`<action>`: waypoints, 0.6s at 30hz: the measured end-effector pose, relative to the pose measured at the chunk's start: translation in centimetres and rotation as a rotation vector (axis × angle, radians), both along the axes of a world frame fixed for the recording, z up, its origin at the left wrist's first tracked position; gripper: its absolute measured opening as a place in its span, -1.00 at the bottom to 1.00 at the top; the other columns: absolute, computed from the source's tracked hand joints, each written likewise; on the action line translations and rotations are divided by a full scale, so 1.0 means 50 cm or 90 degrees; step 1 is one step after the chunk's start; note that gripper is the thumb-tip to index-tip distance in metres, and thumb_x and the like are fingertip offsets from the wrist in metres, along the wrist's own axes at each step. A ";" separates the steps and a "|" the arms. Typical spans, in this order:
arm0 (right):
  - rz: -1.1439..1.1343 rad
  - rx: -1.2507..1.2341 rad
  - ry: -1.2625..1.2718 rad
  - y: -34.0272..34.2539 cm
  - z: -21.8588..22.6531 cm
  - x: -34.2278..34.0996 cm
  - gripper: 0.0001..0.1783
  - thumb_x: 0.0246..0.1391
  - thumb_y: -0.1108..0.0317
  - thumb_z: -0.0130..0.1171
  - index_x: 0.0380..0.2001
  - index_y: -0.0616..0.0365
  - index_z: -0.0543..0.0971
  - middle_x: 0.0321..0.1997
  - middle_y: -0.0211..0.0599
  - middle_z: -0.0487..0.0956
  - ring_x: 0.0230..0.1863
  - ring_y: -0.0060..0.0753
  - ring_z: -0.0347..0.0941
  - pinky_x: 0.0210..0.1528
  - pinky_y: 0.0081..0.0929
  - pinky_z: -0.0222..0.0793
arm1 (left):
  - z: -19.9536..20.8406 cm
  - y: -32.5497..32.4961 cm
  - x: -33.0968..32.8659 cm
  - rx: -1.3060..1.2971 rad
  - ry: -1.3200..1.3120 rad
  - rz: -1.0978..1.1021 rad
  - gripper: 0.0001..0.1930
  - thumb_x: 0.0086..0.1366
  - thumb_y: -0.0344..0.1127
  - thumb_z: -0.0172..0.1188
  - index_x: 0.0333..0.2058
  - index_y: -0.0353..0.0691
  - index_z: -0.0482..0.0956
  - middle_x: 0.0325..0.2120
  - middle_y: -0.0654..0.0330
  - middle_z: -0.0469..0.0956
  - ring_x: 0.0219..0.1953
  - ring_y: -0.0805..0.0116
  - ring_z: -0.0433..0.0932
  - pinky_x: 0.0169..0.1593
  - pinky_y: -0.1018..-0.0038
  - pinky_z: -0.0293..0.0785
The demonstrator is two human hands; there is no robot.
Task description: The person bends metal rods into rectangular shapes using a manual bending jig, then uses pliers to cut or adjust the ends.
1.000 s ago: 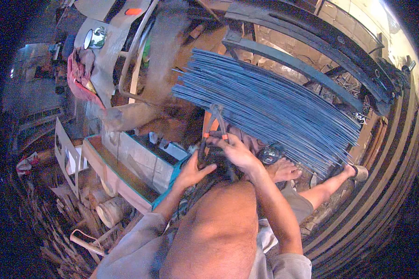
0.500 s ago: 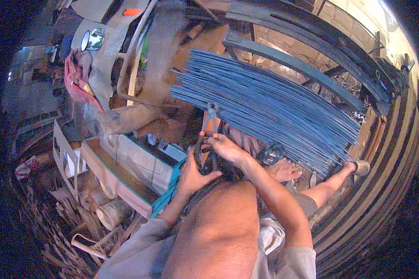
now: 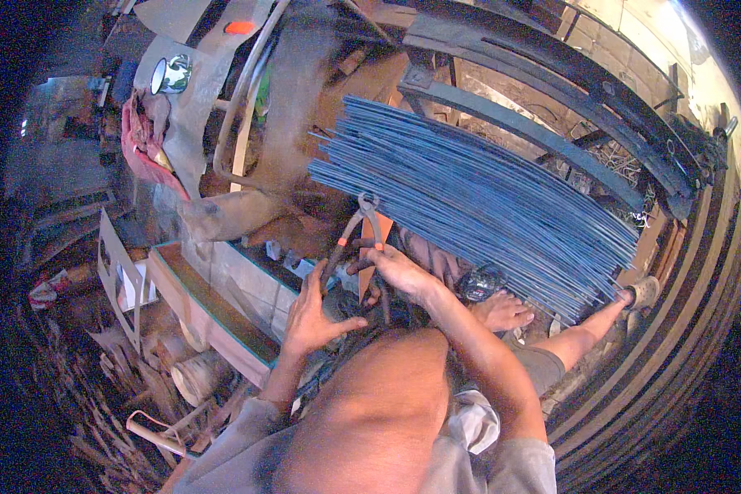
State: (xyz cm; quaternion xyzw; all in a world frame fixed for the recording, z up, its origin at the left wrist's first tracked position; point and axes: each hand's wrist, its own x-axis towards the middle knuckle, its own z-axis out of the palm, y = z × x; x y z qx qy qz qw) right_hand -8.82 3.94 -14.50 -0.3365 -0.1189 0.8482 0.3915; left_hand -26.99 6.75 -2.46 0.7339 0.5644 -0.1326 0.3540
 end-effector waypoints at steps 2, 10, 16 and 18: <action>-0.021 -0.010 0.015 0.000 0.012 -0.002 -0.53 0.36 0.16 -0.19 0.20 0.20 0.27 -0.07 -0.14 0.56 -0.48 -0.26 0.55 -0.50 -0.32 0.54 | -0.001 0.005 0.003 0.038 0.001 -0.066 0.34 -0.29 0.29 0.52 0.31 -0.38 -0.03 0.19 -0.35 0.22 0.17 -0.29 0.35 0.13 0.04 0.40; -0.011 -0.076 0.083 0.004 0.039 0.003 -0.50 0.36 0.09 -0.23 0.26 0.07 0.20 -0.13 -0.06 0.59 -0.56 -0.32 0.53 -0.52 -0.41 0.54 | 0.050 0.042 0.030 0.040 0.082 -0.125 0.32 -0.30 0.34 0.49 0.28 -0.44 0.06 0.12 -0.35 0.31 0.11 -0.27 0.42 0.07 0.04 0.44; -0.015 -0.108 0.131 0.013 0.051 0.003 -0.46 0.34 -0.02 -0.23 0.23 0.07 0.23 -0.15 -0.10 0.61 -0.53 -0.32 0.52 -0.47 -0.39 0.54 | 0.083 0.054 0.056 0.033 0.117 -0.128 0.32 -0.32 0.31 0.51 0.28 -0.45 0.09 0.14 -0.32 0.31 0.12 -0.22 0.42 0.11 0.07 0.42; -0.026 -0.105 0.149 0.017 0.054 0.001 -0.47 0.33 0.01 -0.24 0.22 0.09 0.21 -0.15 -0.03 0.60 -0.54 -0.33 0.53 -0.46 -0.46 0.55 | 0.089 0.059 0.052 0.056 0.097 -0.148 0.32 -0.29 0.37 0.47 0.28 -0.46 0.09 0.11 -0.35 0.34 0.10 -0.25 0.44 0.08 0.05 0.44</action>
